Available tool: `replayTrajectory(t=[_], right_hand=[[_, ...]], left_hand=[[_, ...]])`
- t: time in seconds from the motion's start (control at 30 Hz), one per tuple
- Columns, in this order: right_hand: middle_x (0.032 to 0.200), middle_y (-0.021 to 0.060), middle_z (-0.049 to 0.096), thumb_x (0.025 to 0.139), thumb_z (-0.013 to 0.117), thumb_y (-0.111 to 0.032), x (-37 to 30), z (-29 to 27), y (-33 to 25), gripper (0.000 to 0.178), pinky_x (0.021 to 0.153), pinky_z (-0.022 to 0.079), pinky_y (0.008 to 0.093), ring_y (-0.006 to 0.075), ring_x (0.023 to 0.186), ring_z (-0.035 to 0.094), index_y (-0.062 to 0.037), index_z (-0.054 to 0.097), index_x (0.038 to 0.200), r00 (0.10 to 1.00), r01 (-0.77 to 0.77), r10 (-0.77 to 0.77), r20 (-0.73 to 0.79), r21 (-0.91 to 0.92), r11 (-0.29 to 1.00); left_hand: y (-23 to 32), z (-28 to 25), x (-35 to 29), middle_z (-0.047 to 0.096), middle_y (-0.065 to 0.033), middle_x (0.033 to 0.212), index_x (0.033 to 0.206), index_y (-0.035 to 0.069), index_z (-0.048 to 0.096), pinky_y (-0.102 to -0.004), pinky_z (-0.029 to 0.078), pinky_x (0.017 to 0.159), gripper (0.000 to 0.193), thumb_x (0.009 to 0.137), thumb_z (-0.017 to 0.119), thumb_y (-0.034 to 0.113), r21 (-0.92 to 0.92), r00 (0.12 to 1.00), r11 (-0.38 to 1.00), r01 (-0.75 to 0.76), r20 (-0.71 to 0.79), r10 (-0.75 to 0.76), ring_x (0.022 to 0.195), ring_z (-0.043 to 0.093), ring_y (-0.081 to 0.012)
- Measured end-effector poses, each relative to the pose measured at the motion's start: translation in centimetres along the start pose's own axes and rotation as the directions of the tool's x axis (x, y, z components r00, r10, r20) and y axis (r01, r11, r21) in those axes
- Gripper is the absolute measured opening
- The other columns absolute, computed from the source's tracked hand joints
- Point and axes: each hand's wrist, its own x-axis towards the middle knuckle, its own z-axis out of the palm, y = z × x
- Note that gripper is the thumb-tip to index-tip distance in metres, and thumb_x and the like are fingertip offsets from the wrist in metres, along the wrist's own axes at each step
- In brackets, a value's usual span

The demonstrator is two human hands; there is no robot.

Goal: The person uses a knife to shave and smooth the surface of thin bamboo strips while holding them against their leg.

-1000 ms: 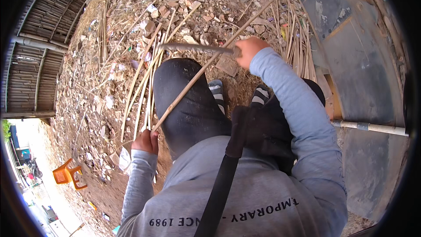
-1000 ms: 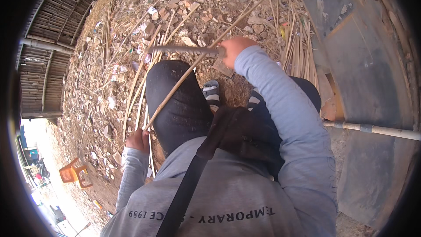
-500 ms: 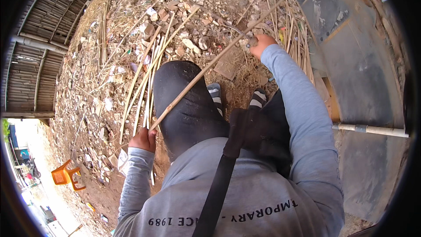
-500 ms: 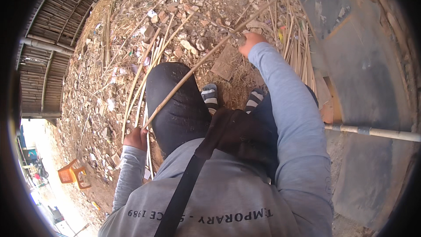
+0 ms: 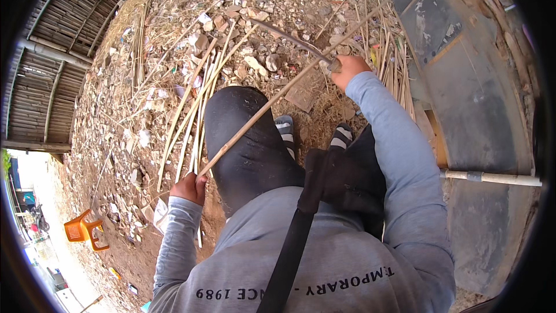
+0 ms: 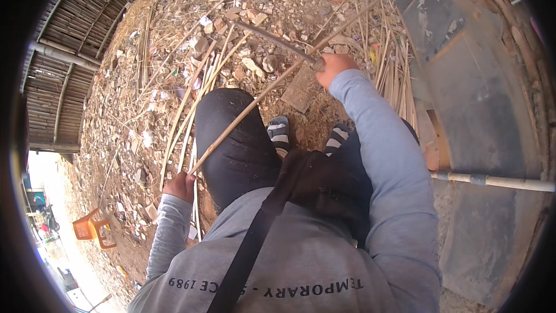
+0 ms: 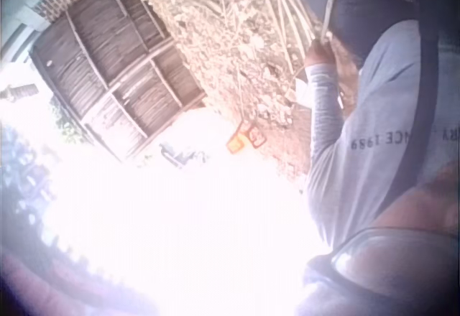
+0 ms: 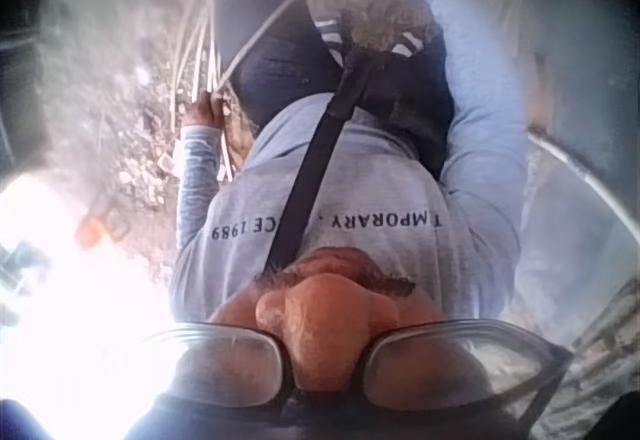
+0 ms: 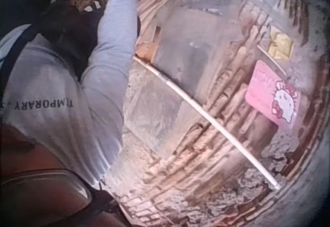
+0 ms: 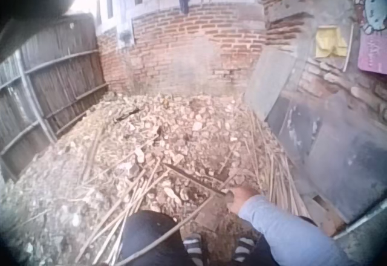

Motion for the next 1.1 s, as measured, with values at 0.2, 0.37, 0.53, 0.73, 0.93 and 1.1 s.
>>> replayTrajectory(t=[0.2,0.37,0.53,0.73,0.93,1.1], right_hand=[[0.088,0.0185,0.067,0.072,0.066,-0.023,2.1,0.0,3.7,0.034,0.076,0.051,0.0395,0.0331,0.083,0.064,-0.0074,0.066,0.102,0.987,-0.099,0.102,-0.125,0.031,0.995],[0.089,0.0177,0.067,0.071,0.067,-0.023,-0.4,0.1,0.5,0.037,0.080,0.050,0.0401,0.0332,0.086,0.064,-0.0111,0.066,0.106,0.994,0.057,-0.064,-0.086,-0.084,0.995],[0.096,0.0179,0.066,0.071,0.067,-0.023,2.6,-0.1,5.3,0.039,0.082,0.050,0.0409,0.0319,0.089,0.064,-0.0104,0.066,0.108,0.989,-0.130,0.133,-0.067,0.043,0.991],[0.088,0.0178,0.067,0.068,0.067,-0.021,0.9,0.2,2.3,0.036,0.079,0.051,0.0411,0.0343,0.084,0.065,-0.0064,0.066,0.102,0.993,0.055,-0.058,-0.104,-0.026,0.998],[0.087,0.0162,0.067,0.070,0.067,-0.022,2.4,-1.3,4.6,0.033,0.077,0.051,0.0397,0.0318,0.082,0.065,-0.0065,0.067,0.100,0.989,-0.127,0.121,-0.088,-0.059,0.990],[0.089,0.0145,0.068,0.071,0.067,-0.023,-0.9,-2.0,0.5,0.033,0.078,0.052,0.0391,0.0334,0.082,0.065,-0.0108,0.067,0.101,0.997,0.065,-0.056,0.053,-0.176,0.982]], left_hand=[[0.8,0.2,1.0,0.058,-0.0221,0.062,0.076,0.005,0.053,-0.0508,0.046,0.054,0.042,0.092,0.050,0.044,-0.029,0.999,0.999,-0.029,-0.044,0.028,0.060,0.058,-0.0439],[-1.0,0.8,0.3,0.058,-0.0211,0.061,0.078,0.006,0.053,-0.0510,0.046,0.052,0.041,0.091,0.050,0.045,0.009,0.995,0.998,-0.068,-0.066,0.068,0.057,0.059,-0.0426],[-0.3,1.2,1.4,0.057,-0.0215,0.058,0.077,0.006,0.052,-0.0513,0.045,0.051,0.043,0.093,0.048,0.046,-0.046,0.994,0.994,-0.097,-0.053,0.094,0.056,0.058,-0.0439],[-2.0,1.3,0.5,0.056,-0.0213,0.057,0.076,0.006,0.052,-0.0509,0.045,0.051,0.046,0.092,0.047,0.048,-0.029,0.994,0.995,-0.093,-0.051,0.091,0.055,0.058,-0.0429],[-1.3,1.4,1.7,0.055,-0.0200,0.056,0.078,0.007,0.052,-0.0507,0.046,0.050,0.041,0.092,0.049,0.046,-0.014,0.990,0.993,-0.118,-0.085,0.116,0.054,0.058,-0.0428],[-2.1,1.2,0.6,0.055,-0.0207,0.056,0.077,0.006,0.052,-0.0506,0.045,0.050,0.042,0.092,0.049,0.045,-0.034,0.994,0.994,-0.104,-0.043,0.102,0.053,0.057,-0.0429]])
